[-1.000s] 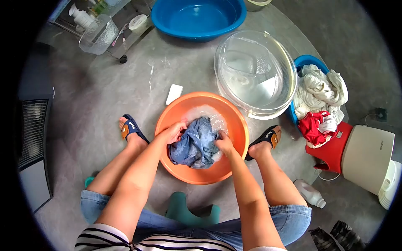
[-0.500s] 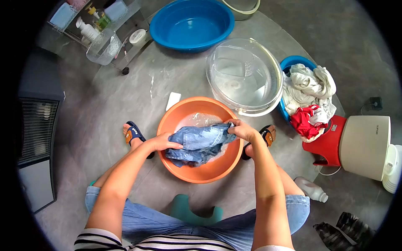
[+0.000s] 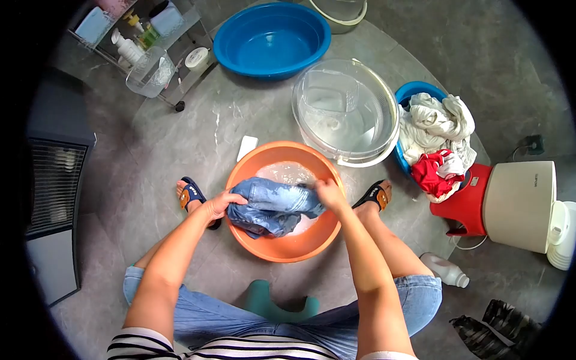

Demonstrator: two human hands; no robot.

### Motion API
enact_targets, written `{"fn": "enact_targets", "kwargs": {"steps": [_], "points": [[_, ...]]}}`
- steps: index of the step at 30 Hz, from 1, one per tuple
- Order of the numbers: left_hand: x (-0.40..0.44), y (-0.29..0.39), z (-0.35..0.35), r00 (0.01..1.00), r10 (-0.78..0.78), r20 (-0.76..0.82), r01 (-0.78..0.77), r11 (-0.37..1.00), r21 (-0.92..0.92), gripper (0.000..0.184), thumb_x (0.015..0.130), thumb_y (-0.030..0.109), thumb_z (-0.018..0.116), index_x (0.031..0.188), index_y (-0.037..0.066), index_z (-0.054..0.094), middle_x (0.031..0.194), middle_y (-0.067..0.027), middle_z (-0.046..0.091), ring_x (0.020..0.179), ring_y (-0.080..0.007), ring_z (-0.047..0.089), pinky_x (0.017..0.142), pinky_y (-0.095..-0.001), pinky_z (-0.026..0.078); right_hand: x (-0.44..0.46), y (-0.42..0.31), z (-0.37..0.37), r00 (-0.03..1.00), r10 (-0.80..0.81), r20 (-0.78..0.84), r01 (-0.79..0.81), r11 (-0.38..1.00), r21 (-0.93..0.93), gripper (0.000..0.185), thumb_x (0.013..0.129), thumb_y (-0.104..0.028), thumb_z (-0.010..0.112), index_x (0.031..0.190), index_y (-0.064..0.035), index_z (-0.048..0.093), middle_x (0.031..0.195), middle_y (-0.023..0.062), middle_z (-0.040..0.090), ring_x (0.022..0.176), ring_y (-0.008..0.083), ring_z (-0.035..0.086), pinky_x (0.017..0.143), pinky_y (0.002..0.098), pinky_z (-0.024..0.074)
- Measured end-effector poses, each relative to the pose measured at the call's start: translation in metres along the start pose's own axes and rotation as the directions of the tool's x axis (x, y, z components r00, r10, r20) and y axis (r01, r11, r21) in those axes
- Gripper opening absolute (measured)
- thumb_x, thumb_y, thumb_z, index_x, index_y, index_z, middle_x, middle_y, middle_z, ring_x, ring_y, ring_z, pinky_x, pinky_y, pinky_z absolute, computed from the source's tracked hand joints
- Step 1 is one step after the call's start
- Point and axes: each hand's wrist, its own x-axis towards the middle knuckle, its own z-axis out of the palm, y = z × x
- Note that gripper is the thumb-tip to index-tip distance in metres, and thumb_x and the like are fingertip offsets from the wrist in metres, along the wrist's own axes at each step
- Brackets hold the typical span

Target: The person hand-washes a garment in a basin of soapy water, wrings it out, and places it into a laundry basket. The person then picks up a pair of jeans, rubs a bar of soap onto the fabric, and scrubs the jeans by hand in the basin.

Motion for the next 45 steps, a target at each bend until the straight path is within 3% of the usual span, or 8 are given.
{"fn": "enact_targets", "kwargs": {"steps": [5, 10, 16, 18, 25, 30, 35, 45], "points": [[0.011, 0.002, 0.03, 0.977, -0.054, 0.206, 0.07, 0.995, -0.067, 0.054, 0.08, 0.014, 0.066, 0.129, -0.003, 0.052, 0.118, -0.0141, 0.064, 0.107, -0.0239, 0.063, 0.099, -0.0371, 0.047, -0.052, -0.039, 0.044, 0.847, -0.304, 0.437, 0.506, 0.713, -0.485, 0.079, 0.066, -0.038, 0.069, 0.141, -0.029, 0.048, 0.159, 0.0132, 0.019, 0.147, 0.0377, 0.009, 0.116, 0.0596, 0.0113], [0.017, -0.012, -0.01, 0.951, -0.205, 0.232, 0.276, 0.901, -0.335, 0.049, 0.085, 0.016, 0.063, 0.129, -0.004, 0.053, 0.119, -0.0171, 0.065, 0.106, -0.0262, 0.066, 0.098, -0.0402, 0.05, -0.043, -0.045, -0.001, 0.612, 0.094, 0.785, 0.129, 0.968, -0.216, 0.066, 0.067, -0.033, 0.071, 0.13, -0.0162, 0.061, 0.127, 0.0106, 0.062, 0.125, 0.0265, 0.05, 0.109, 0.0375, 0.0349], [0.101, -0.09, -0.022, 0.764, 0.264, -0.588, -0.131, 0.957, 0.259, 0.07, 0.082, 0.028, 0.075, 0.14, 0.009, 0.041, 0.147, -0.0189, 0.039, 0.128, -0.0326, 0.047, 0.102, -0.0448, 0.044, 0.005, -0.027, 0.023, 0.98, -0.191, -0.062, 0.189, 0.981, -0.033, 0.059, 0.079, -0.027, 0.073, 0.13, -0.0097, 0.05, 0.099, 0.0129, 0.064, 0.098, 0.0262, 0.062, 0.085, 0.0395, 0.0494], [0.098, -0.078, 0.027, 0.71, 0.562, -0.425, 0.227, 0.389, 0.893, 0.077, 0.076, 0.027, 0.078, 0.143, 0.023, 0.04, 0.153, -0.0187, 0.025, 0.134, -0.0403, 0.033, 0.106, -0.0493, 0.038, -0.006, -0.027, 0.09, 0.938, -0.3, -0.173, 0.128, 0.764, -0.633, 0.076, 0.079, -0.038, 0.072, 0.145, -0.0239, 0.037, 0.151, 0.0172, 0.033, 0.137, 0.0418, 0.033, 0.096, 0.0616, 0.0415], [0.111, -0.095, -0.001, 0.769, 0.551, -0.324, 0.082, 0.418, 0.905, 0.075, 0.079, 0.026, 0.075, 0.145, 0.025, 0.039, 0.156, -0.0116, 0.022, 0.138, -0.0369, 0.028, 0.112, -0.0465, 0.031, 0.01, -0.017, 0.098, 0.84, -0.492, -0.23, 0.275, 0.75, -0.601, 0.051, 0.075, -0.013, 0.067, 0.125, -0.0198, 0.059, 0.137, 0.0181, 0.046, 0.123, 0.0437, 0.046, 0.096, 0.0523, 0.0457], [0.11, -0.051, -0.009, 0.982, -0.091, -0.167, -0.022, 0.816, -0.578, 0.054, 0.092, 0.054, 0.057, 0.129, 0.014, 0.054, 0.115, -0.006, 0.065, 0.105, -0.019, 0.061, 0.096, -0.0383, 0.048, -0.058, -0.092, 0.12, 0.666, -0.741, -0.084, 0.726, 0.67, -0.158, 0.024, 0.072, -0.011, 0.068, 0.095, -0.0116, 0.063, 0.104, 0.0139, 0.055, 0.082, 0.0355, 0.062, 0.072, 0.0431, 0.0527], [0.12, -0.091, -0.009, 0.991, -0.115, -0.074, 0.038, 0.753, -0.657, 0.048, 0.094, 0.052, 0.053, 0.126, 0.016, 0.058, 0.118, -0.0071, 0.063, 0.109, -0.0208, 0.06, 0.093, -0.0368, 0.051, -0.068, -0.101, 0.124, 0.622, -0.781, 0.056, 0.772, 0.6, -0.212, 0.017, 0.081, -0.024, 0.067, 0.089, -0.0106, 0.061, 0.091, 0.0118, 0.055, 0.077, 0.0322, 0.062, 0.063, 0.0429, 0.0519], [0.112, -0.066, 0.003, 0.676, 0.488, -0.552, 0.088, 0.691, 0.718, 0.072, 0.08, 0.03, 0.077, 0.141, 0.017, 0.041, 0.137, -0.0196, 0.046, 0.124, -0.0344, 0.047, 0.103, -0.0419, 0.04, 0.001, -0.043, 0.103, 0.768, -0.453, -0.454, 0.165, 0.824, -0.542, 0.042, 0.084, -0.034, 0.065, 0.122, -0.0169, 0.056, 0.137, 0.0187, 0.047, 0.124, 0.0436, 0.046, 0.09, 0.0574, 0.0466]]}}
